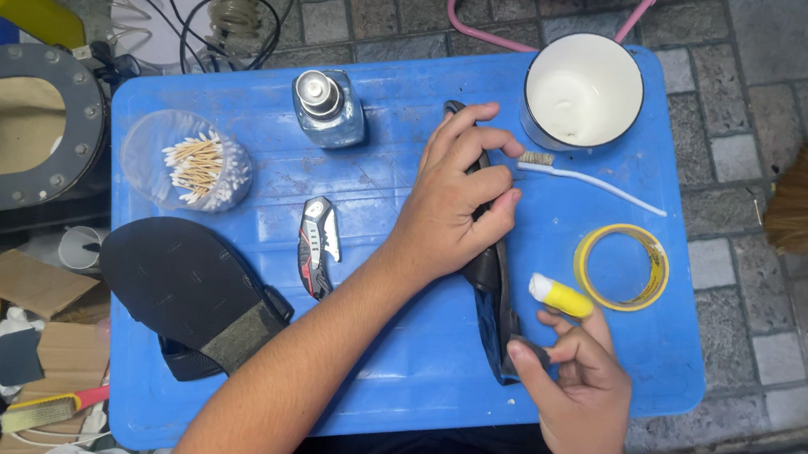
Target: The person applies a white substance from a yellow tube to the edges and sole of a black slide sandal. They rub the substance into the material and press the strap down, repeating the process on different sections of the sandal.
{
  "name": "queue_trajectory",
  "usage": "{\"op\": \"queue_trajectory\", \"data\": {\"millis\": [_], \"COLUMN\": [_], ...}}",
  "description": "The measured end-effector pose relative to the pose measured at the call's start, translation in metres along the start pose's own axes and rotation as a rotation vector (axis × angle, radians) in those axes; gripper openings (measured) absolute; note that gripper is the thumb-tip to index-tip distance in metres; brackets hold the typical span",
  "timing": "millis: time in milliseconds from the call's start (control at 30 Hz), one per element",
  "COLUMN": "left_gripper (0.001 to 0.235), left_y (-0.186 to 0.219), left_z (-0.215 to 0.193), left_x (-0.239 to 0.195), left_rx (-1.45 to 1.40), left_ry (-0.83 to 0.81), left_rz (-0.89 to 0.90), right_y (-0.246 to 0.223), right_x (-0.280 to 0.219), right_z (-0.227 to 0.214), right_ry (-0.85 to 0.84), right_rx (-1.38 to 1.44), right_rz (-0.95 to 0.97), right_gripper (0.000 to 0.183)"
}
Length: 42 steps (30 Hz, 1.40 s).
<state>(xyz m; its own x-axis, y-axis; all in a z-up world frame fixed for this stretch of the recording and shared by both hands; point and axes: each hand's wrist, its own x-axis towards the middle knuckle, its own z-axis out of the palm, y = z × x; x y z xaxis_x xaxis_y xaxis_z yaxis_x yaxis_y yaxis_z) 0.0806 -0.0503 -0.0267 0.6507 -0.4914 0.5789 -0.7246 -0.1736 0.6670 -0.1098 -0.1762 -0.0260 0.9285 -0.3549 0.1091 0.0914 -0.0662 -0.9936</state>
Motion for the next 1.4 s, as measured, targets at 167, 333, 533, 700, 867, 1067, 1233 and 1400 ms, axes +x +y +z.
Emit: {"op": "queue_trajectory", "data": {"millis": [167, 333, 533, 700, 867, 1067, 1233, 1400], "left_gripper": [0.015, 0.017, 0.015, 0.015, 0.015, 0.014, 0.015, 0.016], "left_y": [0.0, -0.001, 0.0, 0.001, 0.0, -0.001, 0.0, -0.003], "left_z": [-0.001, -0.001, -0.003, -0.002, -0.004, -0.002, -0.003, -0.003], "left_x": [-0.001, 0.001, -0.002, -0.003, -0.002, -0.001, -0.004, -0.003], "left_rx": [-0.021, -0.027, -0.029, -0.034, -0.056, -0.04, -0.06, -0.068], "left_ry": [0.0, 0.003, 0.009, 0.008, 0.018, 0.015, 0.019, 0.019], "left_rz": [-0.006, -0.013, -0.015, -0.009, 0.0, 0.007, -0.004, -0.004], "right_y": [0.013, -0.003, 0.02, 0.012, 0.012, 0.007, 0.011, 0.015], "right_x": [0.016, 0.0, 0.011, -0.007, 0.009, 0.002, 0.021, 0.022], "right_z": [0.0, -0.002, 0.001, -0.009, -0.004, -0.002, 0.005, 0.008], "right_ry": [-0.009, -0.015, -0.029, -0.045, -0.063, -0.05, -0.066, -0.032], "right_rx": [-0.05, -0.103, -0.005, -0.043, -0.039, -0.04, -0.048, 0.063], "right_rz": [-0.015, -0.028, -0.009, 0.007, -0.005, -0.015, -0.068, -0.014], "right_gripper": [0.027, 0.028, 0.028, 0.029, 0.028, 0.028, 0.029, 0.029]}}
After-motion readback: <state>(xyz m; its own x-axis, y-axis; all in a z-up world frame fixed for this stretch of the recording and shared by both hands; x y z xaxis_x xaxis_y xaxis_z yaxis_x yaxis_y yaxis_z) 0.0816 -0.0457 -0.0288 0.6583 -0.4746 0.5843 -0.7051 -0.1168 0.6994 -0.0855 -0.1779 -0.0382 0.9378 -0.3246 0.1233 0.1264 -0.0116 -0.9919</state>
